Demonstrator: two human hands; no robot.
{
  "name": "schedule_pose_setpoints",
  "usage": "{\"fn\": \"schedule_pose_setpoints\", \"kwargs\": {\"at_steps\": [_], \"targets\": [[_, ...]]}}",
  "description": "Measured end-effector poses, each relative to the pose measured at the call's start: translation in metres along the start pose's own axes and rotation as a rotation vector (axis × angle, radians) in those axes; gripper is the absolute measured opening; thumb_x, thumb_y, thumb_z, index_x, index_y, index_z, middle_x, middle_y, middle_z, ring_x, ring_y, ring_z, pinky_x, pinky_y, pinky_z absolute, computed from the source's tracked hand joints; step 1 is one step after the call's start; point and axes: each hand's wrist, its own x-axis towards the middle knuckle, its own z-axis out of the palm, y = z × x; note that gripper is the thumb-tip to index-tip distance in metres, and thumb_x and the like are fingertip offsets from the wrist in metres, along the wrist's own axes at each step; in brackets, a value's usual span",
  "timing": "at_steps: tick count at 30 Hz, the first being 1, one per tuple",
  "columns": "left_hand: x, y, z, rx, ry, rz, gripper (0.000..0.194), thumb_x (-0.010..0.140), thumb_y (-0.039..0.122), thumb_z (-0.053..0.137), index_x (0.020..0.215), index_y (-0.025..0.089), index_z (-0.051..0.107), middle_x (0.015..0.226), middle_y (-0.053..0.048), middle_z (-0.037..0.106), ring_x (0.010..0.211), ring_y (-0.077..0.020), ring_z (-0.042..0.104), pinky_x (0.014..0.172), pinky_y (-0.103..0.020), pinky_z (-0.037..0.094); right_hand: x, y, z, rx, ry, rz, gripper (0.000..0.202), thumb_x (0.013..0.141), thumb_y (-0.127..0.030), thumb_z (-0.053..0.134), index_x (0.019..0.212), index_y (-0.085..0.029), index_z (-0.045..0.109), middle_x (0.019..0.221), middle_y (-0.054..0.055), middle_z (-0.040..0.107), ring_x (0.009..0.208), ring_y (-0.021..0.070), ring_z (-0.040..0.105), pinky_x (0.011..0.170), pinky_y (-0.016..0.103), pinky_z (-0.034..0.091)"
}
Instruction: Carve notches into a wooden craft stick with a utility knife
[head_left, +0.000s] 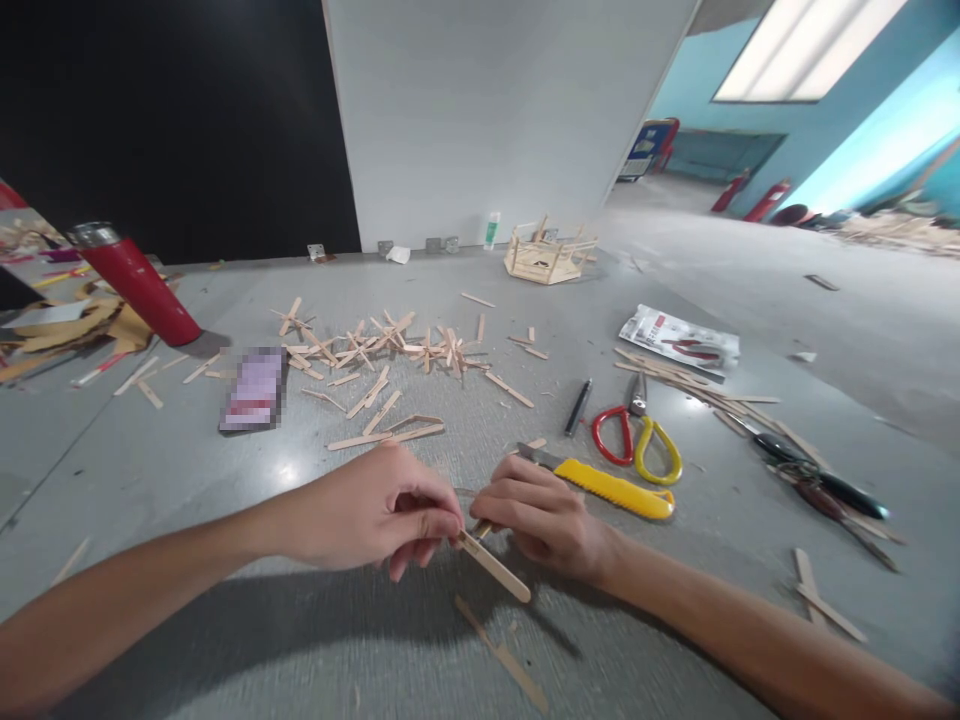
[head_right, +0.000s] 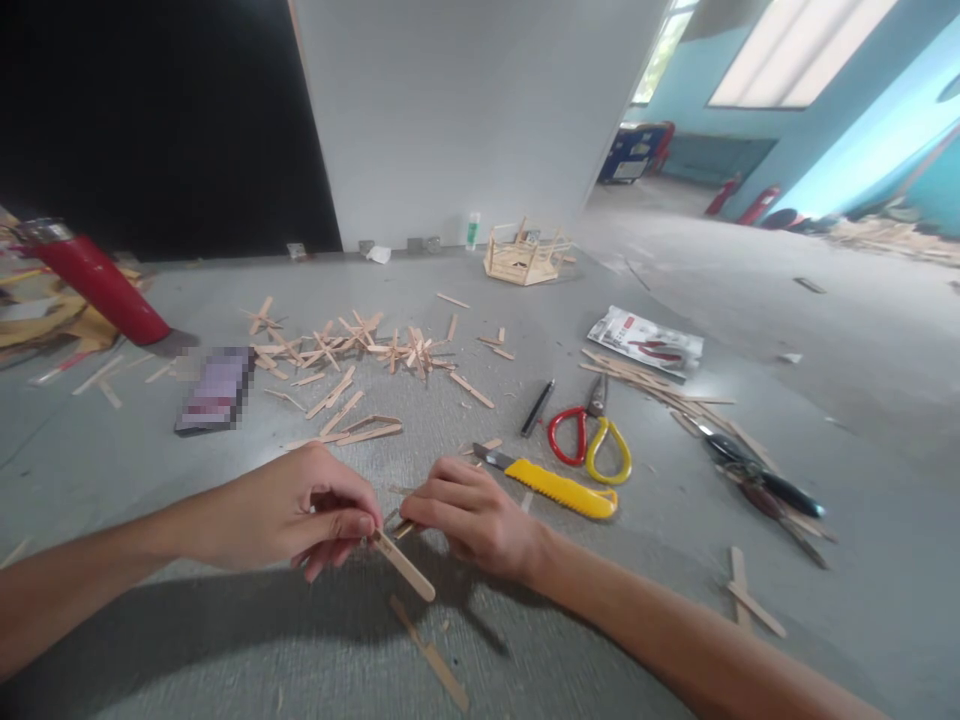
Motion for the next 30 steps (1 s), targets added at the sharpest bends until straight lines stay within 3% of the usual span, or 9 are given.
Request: {"fn": "schedule_pose_setpoints", "kwargs": {"at_steps": [10,15,17,20,22,23,25,27,30], "targets": [[0.002,-0.001,-0.003,-0.069,-0.041,-0.008,0.026,0.097,0.032,0.055,0.082,0.013,0.066,0.063,0.002,0.057,0.047,-0.0053,0.054,0.045,-0.014,0.041,0.006,0.0,0.006,0.174,0.017,0.068,0.023,0.1,-0.011,0.038,0.096,-0.015,0.061,0.073,0.003,0.062,0.068,0.0138,0.051,0.068,0.031,0.041],[0.005,-0.004,-0.004,-0.13,-0.008,-0.016,0.03,0.097,0.036,0.054,0.078,0.014,0.063,0.063,0.001,0.058,0.046,-0.006,0.055,0.042,-0.014,0.04,0.002,-0.003,0.006,-0.007,0.095,0.045,0.024,0.098,-0.008,0.04,0.11,-0.013,0.06,0.083,0.008,0.065,0.074,0.0169,0.05,0.068,0.033,0.041],[0.005,-0.005,-0.004,-0.156,0.004,-0.021,0.031,0.097,0.037,0.055,0.078,0.013,0.063,0.063,0.001,0.059,0.044,-0.006,0.054,0.04,-0.014,0.039,-0.002,-0.002,0.007,-0.105,0.129,0.053,0.023,0.097,-0.008,0.04,0.107,-0.014,0.06,0.082,0.007,0.065,0.074,0.0173,0.05,0.068,0.033,0.039],[0.002,0.0,-0.008,-0.17,-0.027,-0.02,0.031,0.095,0.039,0.057,0.081,0.013,0.066,0.062,0.001,0.06,0.043,-0.0061,0.054,0.04,-0.015,0.041,-0.007,0.009,0.009,-0.273,0.196,0.195,0.026,0.097,-0.007,0.038,0.092,-0.018,0.06,0.073,0.003,0.062,0.068,0.0161,0.049,0.068,0.032,0.037],[-0.002,0.006,-0.013,-0.159,-0.051,-0.007,0.032,0.095,0.041,0.057,0.081,0.013,0.066,0.062,0.0,0.061,0.043,-0.007,0.056,0.041,-0.016,0.043,-0.008,0.019,0.009,-0.364,0.292,0.404,0.024,0.099,-0.012,0.04,0.088,-0.02,0.06,0.072,0.001,0.061,0.069,0.016,0.053,0.07,0.031,0.039],[-0.003,0.008,-0.016,-0.128,-0.018,0.01,0.034,0.096,0.042,0.056,0.08,0.014,0.065,0.063,0.0,0.061,0.044,-0.0076,0.057,0.042,-0.017,0.043,-0.008,0.023,0.009,-0.383,0.316,0.451,0.021,0.1,-0.015,0.042,0.091,-0.019,0.061,0.076,0.003,0.063,0.072,0.017,0.055,0.072,0.032,0.041],[-0.001,0.007,-0.022,-0.002,0.155,0.062,0.032,0.097,0.04,0.054,0.08,0.014,0.063,0.063,0.0,0.062,0.047,-0.0082,0.058,0.042,-0.016,0.043,-0.006,0.027,0.01,-0.393,0.325,0.519,0.018,0.101,-0.02,0.043,0.1,-0.019,0.061,0.084,0.005,0.065,0.08,0.0186,0.057,0.076,0.032,0.043],[0.006,-0.002,-0.028,0.127,0.268,0.065,0.026,0.098,0.036,0.05,0.086,0.015,0.061,0.064,0.0,0.064,0.047,-0.0083,0.059,0.043,-0.016,0.041,-0.004,0.024,0.013,-0.383,0.28,0.528,0.02,0.102,-0.022,0.041,0.101,-0.019,0.061,0.086,0.005,0.064,0.083,0.0188,0.058,0.077,0.031,0.045],[0.022,-0.029,-0.035,0.134,0.143,-0.036,0.021,0.1,0.034,0.043,0.091,0.019,0.053,0.06,0.001,0.064,0.043,-0.0105,0.058,0.043,-0.019,0.041,-0.005,0.017,0.018,-0.442,0.206,0.542,0.021,0.102,-0.023,0.041,0.092,-0.019,0.059,0.08,0.004,0.061,0.075,0.017,0.057,0.07,0.027,0.045]]}}
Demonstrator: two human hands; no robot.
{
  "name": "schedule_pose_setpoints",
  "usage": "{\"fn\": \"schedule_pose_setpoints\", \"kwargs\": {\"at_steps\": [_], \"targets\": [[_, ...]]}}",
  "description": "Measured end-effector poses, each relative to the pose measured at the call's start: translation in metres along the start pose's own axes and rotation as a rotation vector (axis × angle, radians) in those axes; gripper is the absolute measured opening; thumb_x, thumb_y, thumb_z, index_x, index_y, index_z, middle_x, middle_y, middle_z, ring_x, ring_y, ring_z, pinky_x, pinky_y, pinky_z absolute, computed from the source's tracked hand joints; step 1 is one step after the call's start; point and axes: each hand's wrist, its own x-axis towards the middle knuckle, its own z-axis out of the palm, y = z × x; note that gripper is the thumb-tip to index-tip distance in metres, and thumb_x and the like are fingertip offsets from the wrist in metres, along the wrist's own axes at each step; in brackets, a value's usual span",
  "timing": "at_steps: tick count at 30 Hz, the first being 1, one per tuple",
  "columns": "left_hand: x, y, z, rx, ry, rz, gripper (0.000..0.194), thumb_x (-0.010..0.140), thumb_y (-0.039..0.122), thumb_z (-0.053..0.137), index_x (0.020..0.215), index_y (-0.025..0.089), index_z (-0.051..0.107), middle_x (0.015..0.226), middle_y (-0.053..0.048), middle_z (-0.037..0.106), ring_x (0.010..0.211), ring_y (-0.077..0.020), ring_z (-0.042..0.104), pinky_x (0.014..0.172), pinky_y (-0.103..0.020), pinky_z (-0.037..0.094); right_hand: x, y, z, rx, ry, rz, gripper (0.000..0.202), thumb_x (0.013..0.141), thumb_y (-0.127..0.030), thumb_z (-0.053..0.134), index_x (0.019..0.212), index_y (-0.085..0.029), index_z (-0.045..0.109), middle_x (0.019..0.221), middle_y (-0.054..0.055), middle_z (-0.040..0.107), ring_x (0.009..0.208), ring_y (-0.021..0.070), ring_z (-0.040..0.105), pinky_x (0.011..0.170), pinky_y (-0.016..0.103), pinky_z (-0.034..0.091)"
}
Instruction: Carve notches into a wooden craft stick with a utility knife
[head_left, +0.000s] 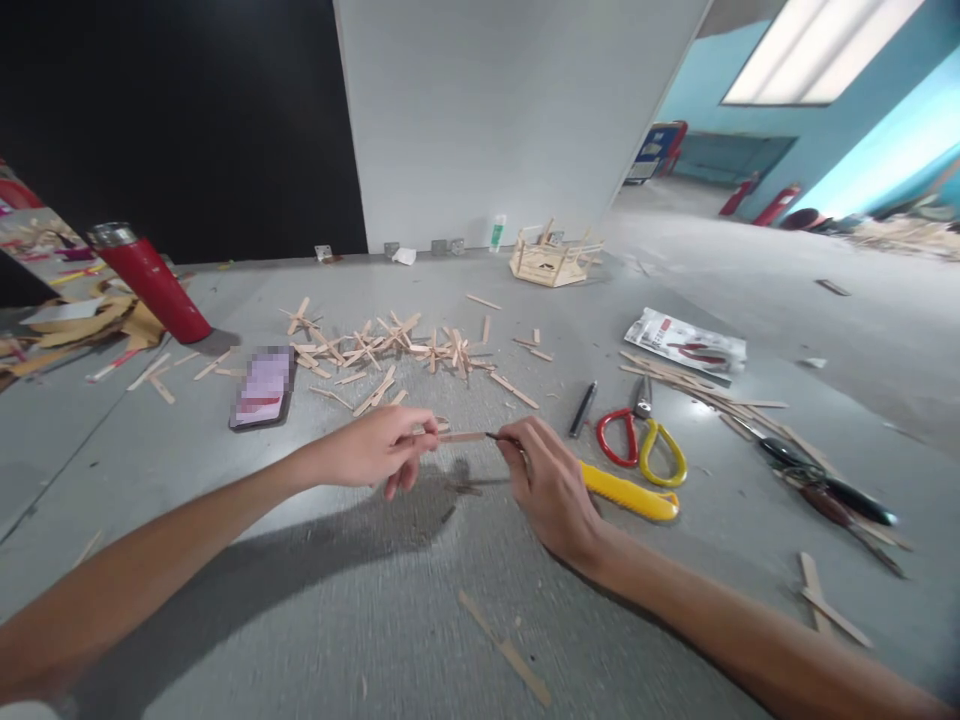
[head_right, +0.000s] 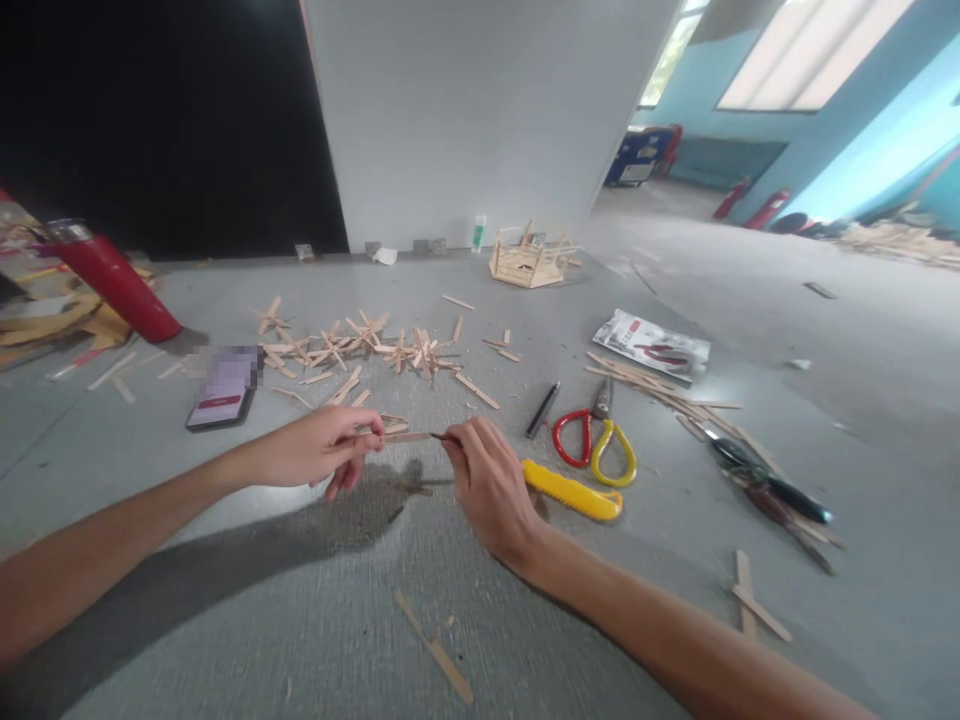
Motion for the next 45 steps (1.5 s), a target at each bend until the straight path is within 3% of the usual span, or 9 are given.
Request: {"fn": "schedule_pose_setpoints", "kwargs": {"at_steps": [2,5,7,12,21,38,45], "targets": [[0.012,-0.02,0.002,-0.011,-0.059,-0.04,0.023,0.101,0.036,0.04,0.089,0.019,0.05,0.058,0.001,0.062,0.042,-0.0117,0.057,0.042,-0.02,0.04,-0.005,0.0,0.001,-0.098,-0.065,-0.045,0.019,0.102,-0.02,0.04,0.096,-0.017,0.058,0.078,0.002,0.06,0.068,0.0155,0.057,0.063,0.026,0.043],[0.025,-0.042,0.005,-0.002,-0.16,-0.025,0.034,0.102,0.043,0.037,0.084,0.018,0.053,0.056,-0.001,0.06,0.042,-0.013,0.057,0.043,-0.021,0.041,-0.01,0.002,0.0,-0.267,-0.194,-0.192,0.026,0.099,-0.01,0.039,0.121,-0.012,0.054,0.084,0.003,0.065,0.07,0.0159,0.06,0.061,0.026,0.043],[0.028,-0.048,0.005,0.006,-0.18,0.014,0.038,0.102,0.047,0.038,0.083,0.018,0.054,0.056,-0.001,0.06,0.043,-0.0132,0.057,0.045,-0.022,0.041,-0.01,0.0,-0.002,-0.37,-0.264,-0.306,0.035,0.095,-0.003,0.041,0.128,-0.009,0.05,0.086,0.004,0.066,0.073,0.0172,0.062,0.061,0.028,0.044],[0.028,-0.048,0.005,0.046,-0.16,0.049,0.041,0.099,0.051,0.043,0.077,0.018,0.054,0.055,-0.002,0.06,0.041,-0.0134,0.057,0.048,-0.024,0.04,-0.005,-0.011,-0.005,-0.503,-0.347,-0.481,0.035,0.089,-0.001,0.049,0.123,-0.007,0.055,0.081,0.003,0.063,0.071,0.0179,0.061,0.06,0.03,0.044],[0.027,-0.042,0.005,0.059,-0.165,0.064,0.042,0.101,0.044,0.04,0.07,0.018,0.049,0.055,-0.001,0.059,0.038,-0.0109,0.053,0.045,-0.022,0.037,-0.003,-0.017,-0.002,-0.53,-0.413,-0.461,0.031,0.091,-0.003,0.049,0.121,-0.01,0.054,0.081,0.003,0.062,0.071,0.0168,0.061,0.059,0.03,0.042],[0.025,-0.038,0.005,0.045,-0.152,0.052,0.043,0.099,0.05,0.041,0.07,0.02,0.048,0.055,-0.002,0.058,0.038,-0.0118,0.052,0.045,-0.024,0.037,0.001,-0.029,-0.003,-0.645,-0.486,-0.47,0.034,0.09,0.0,0.046,0.122,-0.009,0.053,0.082,0.005,0.065,0.068,0.0193,0.06,0.054,0.033,0.041],[0.026,-0.04,0.008,0.069,-0.125,0.014,0.037,0.099,0.043,0.044,0.071,0.019,0.051,0.053,0.0,0.055,0.036,-0.0113,0.051,0.041,-0.023,0.035,-0.002,-0.019,-0.003,-0.579,-0.404,-0.472,0.025,0.093,-0.004,0.047,0.113,-0.015,0.057,0.076,0.001,0.062,0.065,0.0158,0.059,0.054,0.032,0.038]]}}
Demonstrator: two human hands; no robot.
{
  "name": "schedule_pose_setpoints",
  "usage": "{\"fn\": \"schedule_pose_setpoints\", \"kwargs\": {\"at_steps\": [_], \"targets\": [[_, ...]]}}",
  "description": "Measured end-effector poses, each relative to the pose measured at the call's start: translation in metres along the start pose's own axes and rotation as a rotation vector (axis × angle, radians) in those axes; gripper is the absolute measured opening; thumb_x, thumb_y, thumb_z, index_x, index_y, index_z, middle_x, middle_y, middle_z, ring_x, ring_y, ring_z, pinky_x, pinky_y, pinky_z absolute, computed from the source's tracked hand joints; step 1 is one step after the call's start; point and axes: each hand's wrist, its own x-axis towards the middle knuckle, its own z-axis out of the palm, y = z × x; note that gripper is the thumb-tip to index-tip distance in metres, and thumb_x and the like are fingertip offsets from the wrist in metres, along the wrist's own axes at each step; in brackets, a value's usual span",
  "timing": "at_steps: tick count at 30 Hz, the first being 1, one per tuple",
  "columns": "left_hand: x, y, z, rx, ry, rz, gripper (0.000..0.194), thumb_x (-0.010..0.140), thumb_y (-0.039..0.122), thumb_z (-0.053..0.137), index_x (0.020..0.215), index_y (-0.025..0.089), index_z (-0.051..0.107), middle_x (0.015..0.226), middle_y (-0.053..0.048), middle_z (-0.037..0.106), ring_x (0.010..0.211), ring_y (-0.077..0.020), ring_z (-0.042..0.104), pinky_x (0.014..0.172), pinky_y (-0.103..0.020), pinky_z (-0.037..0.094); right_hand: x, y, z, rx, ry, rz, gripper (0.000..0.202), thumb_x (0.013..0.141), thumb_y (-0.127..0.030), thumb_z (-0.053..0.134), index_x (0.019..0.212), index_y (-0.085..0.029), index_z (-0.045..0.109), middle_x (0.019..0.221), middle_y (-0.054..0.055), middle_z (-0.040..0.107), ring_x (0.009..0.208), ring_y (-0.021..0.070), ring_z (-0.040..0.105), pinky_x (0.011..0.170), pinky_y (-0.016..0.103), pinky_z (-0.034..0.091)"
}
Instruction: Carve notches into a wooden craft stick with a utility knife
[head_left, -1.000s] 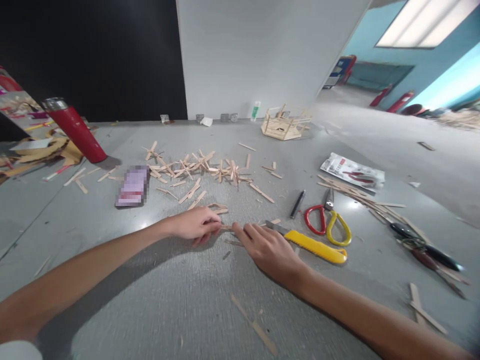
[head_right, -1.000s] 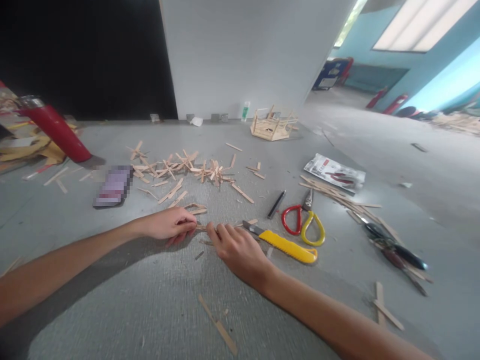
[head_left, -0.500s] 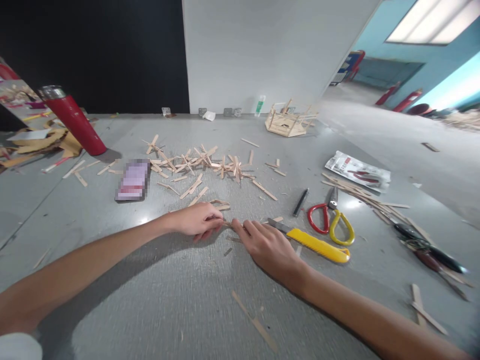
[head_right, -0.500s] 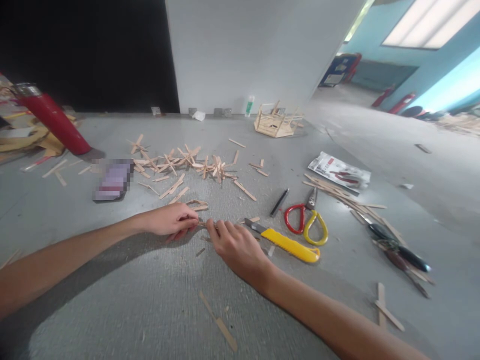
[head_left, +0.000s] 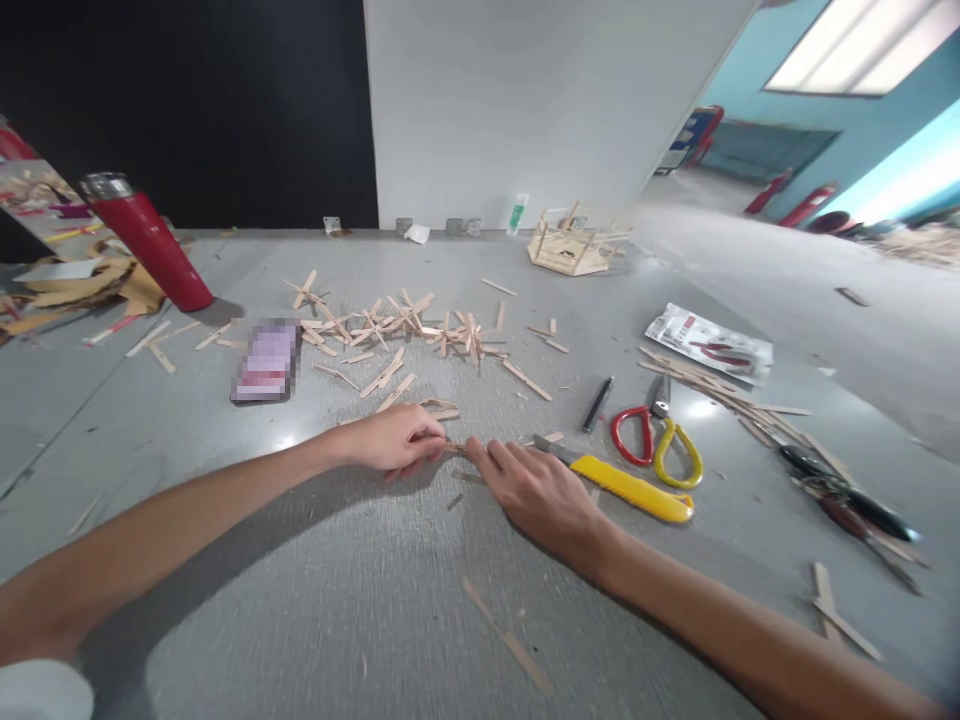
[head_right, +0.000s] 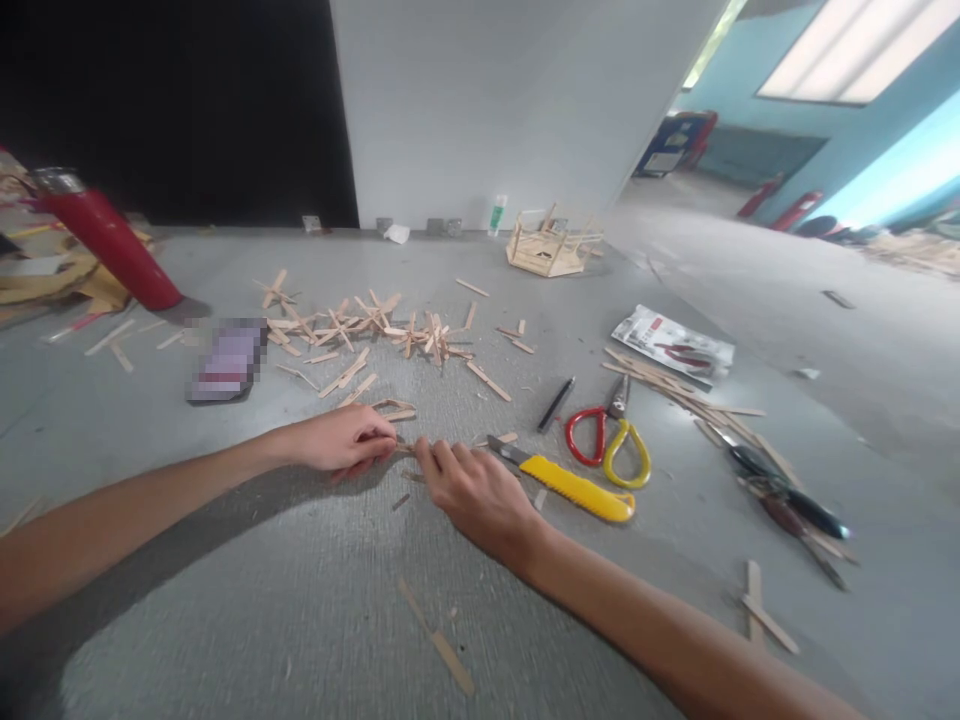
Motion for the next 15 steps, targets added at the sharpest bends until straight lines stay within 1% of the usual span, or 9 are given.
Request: {"fn": "schedule_pose_setpoints", "kwargs": {"at_steps": [3,7,9,11,15], "targets": [[0.0005,-0.0011,0.0004,-0.012,0.005,-0.012,0.036,0.098,0.045,0.046,0.072,0.019,0.052,0.052,0.001,0.054,0.035,-0.0108,0.05,0.041,-0.022,0.034,-0.0019,0.0015,0.0023,0.035,0.049,0.002,0.028,0.092,-0.002,0.045,0.115,-0.014,0.057,0.075,0.001,0.062,0.064,0.0152,0.058,0.055,0.031,0.037],[0.0003,0.0006,-0.0003,-0.026,0.002,-0.06,0.035,0.097,0.045,0.046,0.074,0.02,0.054,0.048,0.001,0.052,0.033,-0.0112,0.047,0.04,-0.023,0.033,-0.0028,0.0001,0.0006,-0.011,0.126,-0.033,0.026,0.097,-0.007,0.043,0.116,-0.011,0.059,0.072,0.001,0.06,0.063,0.0153,0.056,0.056,0.032,0.038],[0.0003,0.0015,-0.0005,-0.02,-0.002,-0.062,0.035,0.097,0.044,0.046,0.074,0.02,0.053,0.048,0.002,0.052,0.033,-0.0116,0.047,0.041,-0.023,0.033,-0.0025,-0.0009,0.0,-0.016,0.107,-0.015,0.026,0.096,-0.007,0.043,0.116,-0.012,0.059,0.072,0.001,0.06,0.063,0.0153,0.056,0.056,0.032,0.037],[0.0006,0.0017,-0.0004,-0.023,-0.002,-0.054,0.035,0.097,0.044,0.047,0.072,0.02,0.052,0.049,0.001,0.053,0.033,-0.0117,0.048,0.042,-0.024,0.033,-0.0016,-0.0017,0.0002,0.01,0.062,0.007,0.029,0.094,-0.004,0.044,0.117,-0.014,0.059,0.074,0.001,0.061,0.064,0.0152,0.056,0.055,0.031,0.037],[0.0008,0.0011,0.0005,-0.04,0.01,-0.043,0.036,0.096,0.045,0.05,0.07,0.02,0.051,0.049,0.001,0.054,0.032,-0.011,0.047,0.042,-0.024,0.032,0.0002,-0.0021,0.0005,0.035,0.0,0.009,0.03,0.093,-0.004,0.046,0.118,-0.015,0.057,0.077,0.001,0.063,0.067,0.015,0.058,0.056,0.03,0.038]]}}
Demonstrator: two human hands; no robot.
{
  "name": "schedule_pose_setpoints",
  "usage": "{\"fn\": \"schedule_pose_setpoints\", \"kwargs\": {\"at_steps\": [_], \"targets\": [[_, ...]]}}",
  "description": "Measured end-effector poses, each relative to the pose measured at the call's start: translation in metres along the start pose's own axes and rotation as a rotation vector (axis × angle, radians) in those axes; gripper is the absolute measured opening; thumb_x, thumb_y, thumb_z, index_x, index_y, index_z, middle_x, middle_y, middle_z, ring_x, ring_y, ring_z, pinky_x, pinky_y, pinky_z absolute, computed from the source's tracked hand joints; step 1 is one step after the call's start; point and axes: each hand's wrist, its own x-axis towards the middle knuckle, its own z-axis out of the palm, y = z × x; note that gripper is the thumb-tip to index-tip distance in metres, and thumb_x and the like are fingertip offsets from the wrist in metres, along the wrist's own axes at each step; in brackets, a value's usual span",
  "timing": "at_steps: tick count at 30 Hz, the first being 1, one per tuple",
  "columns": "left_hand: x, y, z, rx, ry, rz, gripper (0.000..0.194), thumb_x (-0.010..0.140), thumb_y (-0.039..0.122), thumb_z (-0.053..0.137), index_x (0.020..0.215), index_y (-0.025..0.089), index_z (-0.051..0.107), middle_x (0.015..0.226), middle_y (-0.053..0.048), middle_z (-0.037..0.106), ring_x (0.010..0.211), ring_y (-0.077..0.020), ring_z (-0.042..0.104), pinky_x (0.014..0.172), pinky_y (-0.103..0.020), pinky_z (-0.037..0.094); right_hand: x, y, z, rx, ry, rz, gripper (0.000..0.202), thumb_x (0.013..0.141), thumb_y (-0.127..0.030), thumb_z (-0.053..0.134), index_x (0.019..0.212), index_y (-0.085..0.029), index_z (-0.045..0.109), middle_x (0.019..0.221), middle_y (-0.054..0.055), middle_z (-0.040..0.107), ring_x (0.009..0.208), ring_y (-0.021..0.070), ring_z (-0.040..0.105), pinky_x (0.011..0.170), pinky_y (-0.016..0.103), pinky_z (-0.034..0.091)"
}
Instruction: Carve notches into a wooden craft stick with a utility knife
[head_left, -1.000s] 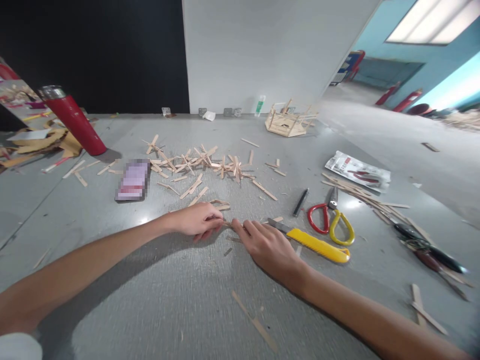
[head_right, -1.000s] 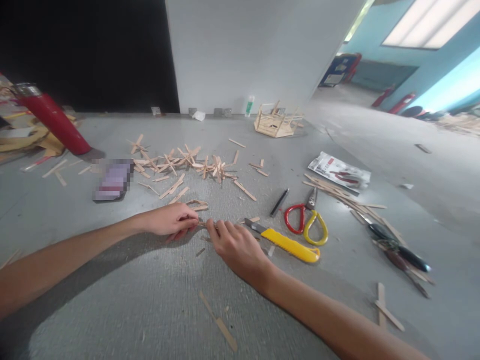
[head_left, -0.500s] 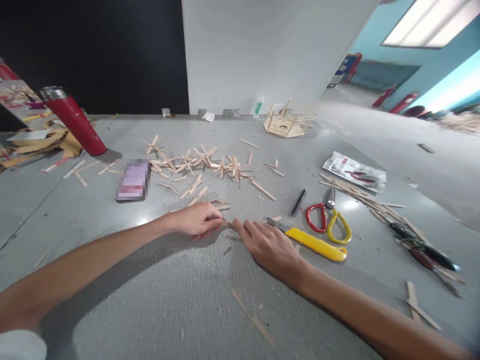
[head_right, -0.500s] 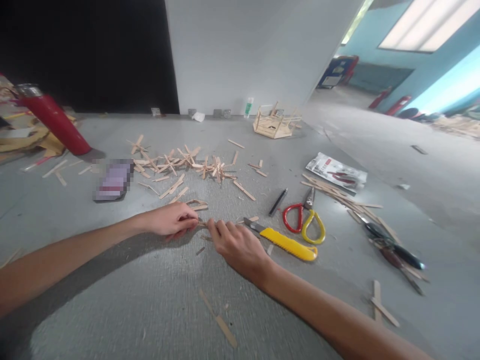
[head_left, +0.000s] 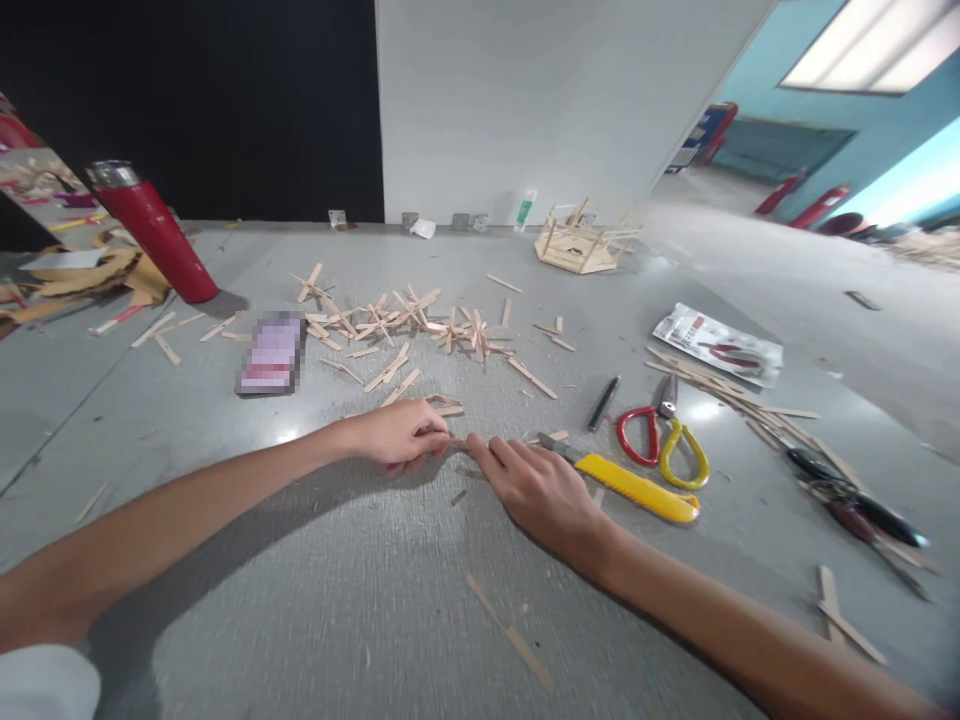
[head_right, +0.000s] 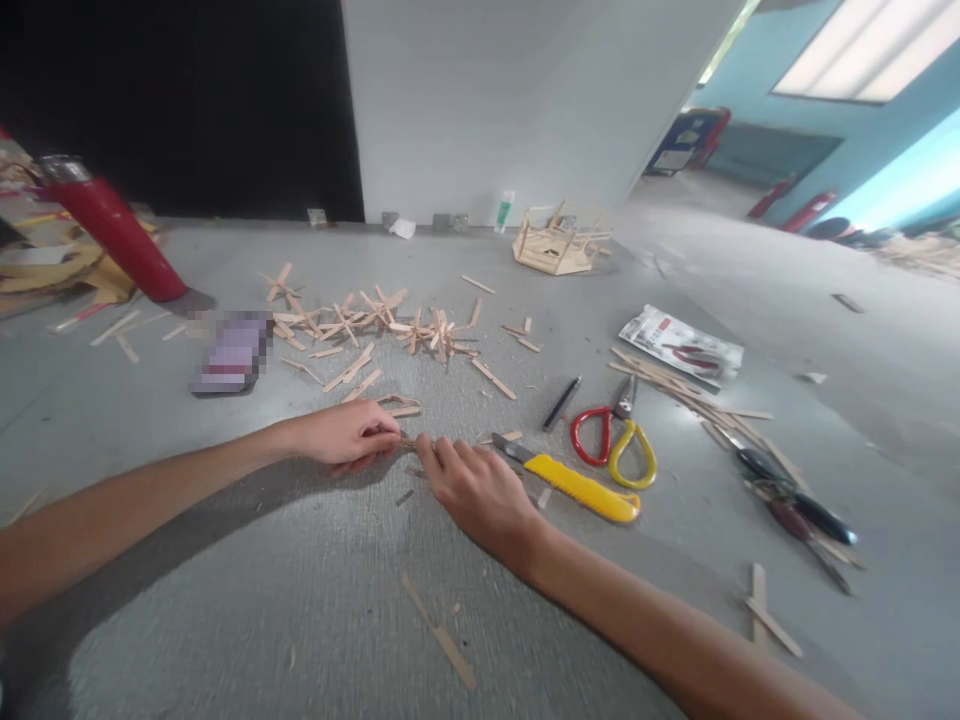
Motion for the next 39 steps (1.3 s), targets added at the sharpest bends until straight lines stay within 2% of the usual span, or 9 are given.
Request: {"fn": "schedule_pose_setpoints", "kwargs": {"at_steps": [5,12,21,24,32,39], "targets": [[0.0,0.0,0.0,-0.001,-0.001,0.009,0.036,0.096,0.044,0.05,0.07,0.019,0.053,0.049,0.001,0.054,0.032,-0.0106,0.047,0.041,-0.023,0.032,0.001,0.0,-0.001,-0.019,-0.003,-0.016,0.028,0.093,-0.004,0.046,0.118,-0.012,0.057,0.077,0.001,0.063,0.066,0.0161,0.059,0.056,0.031,0.038],[0.0,-0.004,-0.001,0.002,-0.011,0.044,0.039,0.097,0.048,0.046,0.071,0.019,0.052,0.051,0.001,0.055,0.033,-0.0105,0.048,0.041,-0.023,0.032,0.002,-0.001,-0.002,-0.025,-0.032,-0.014,0.032,0.093,-0.003,0.046,0.122,-0.014,0.054,0.078,0.001,0.063,0.067,0.0162,0.059,0.056,0.031,0.039],[-0.001,-0.003,-0.002,0.027,-0.034,0.077,0.039,0.097,0.049,0.046,0.072,0.02,0.051,0.052,0.0,0.056,0.035,-0.0115,0.048,0.043,-0.025,0.035,0.007,-0.014,-0.012,-0.186,-0.13,0.023,0.031,0.089,-0.002,0.046,0.115,-0.01,0.061,0.078,0.005,0.064,0.063,0.0176,0.058,0.053,0.031,0.039],[-0.001,-0.002,-0.002,0.02,-0.027,0.065,0.038,0.098,0.048,0.045,0.072,0.02,0.051,0.052,0.0,0.055,0.034,-0.0114,0.048,0.041,-0.024,0.034,0.006,-0.012,-0.011,-0.163,-0.115,0.028,0.032,0.089,-0.002,0.046,0.116,-0.012,0.06,0.078,0.005,0.064,0.065,0.0176,0.059,0.055,0.031,0.04],[-0.001,0.0,-0.001,-0.004,0.001,-0.018,0.033,0.095,0.044,0.05,0.074,0.019,0.055,0.047,0.002,0.052,0.032,-0.0117,0.047,0.038,-0.022,0.032,-0.003,-0.006,-0.004,-0.125,0.069,0.018,0.031,0.094,-0.004,0.044,0.12,-0.011,0.059,0.073,0.002,0.06,0.063,0.0164,0.055,0.056,0.032,0.038],[0.0,-0.002,-0.001,0.022,-0.008,0.019,0.035,0.097,0.043,0.047,0.073,0.018,0.051,0.049,0.0,0.055,0.032,-0.0109,0.048,0.04,-0.022,0.033,0.002,-0.008,-0.004,-0.084,-0.044,0.038,0.036,0.089,-0.001,0.049,0.123,-0.01,0.057,0.079,0.002,0.063,0.067,0.0147,0.06,0.056,0.029,0.041]]}}
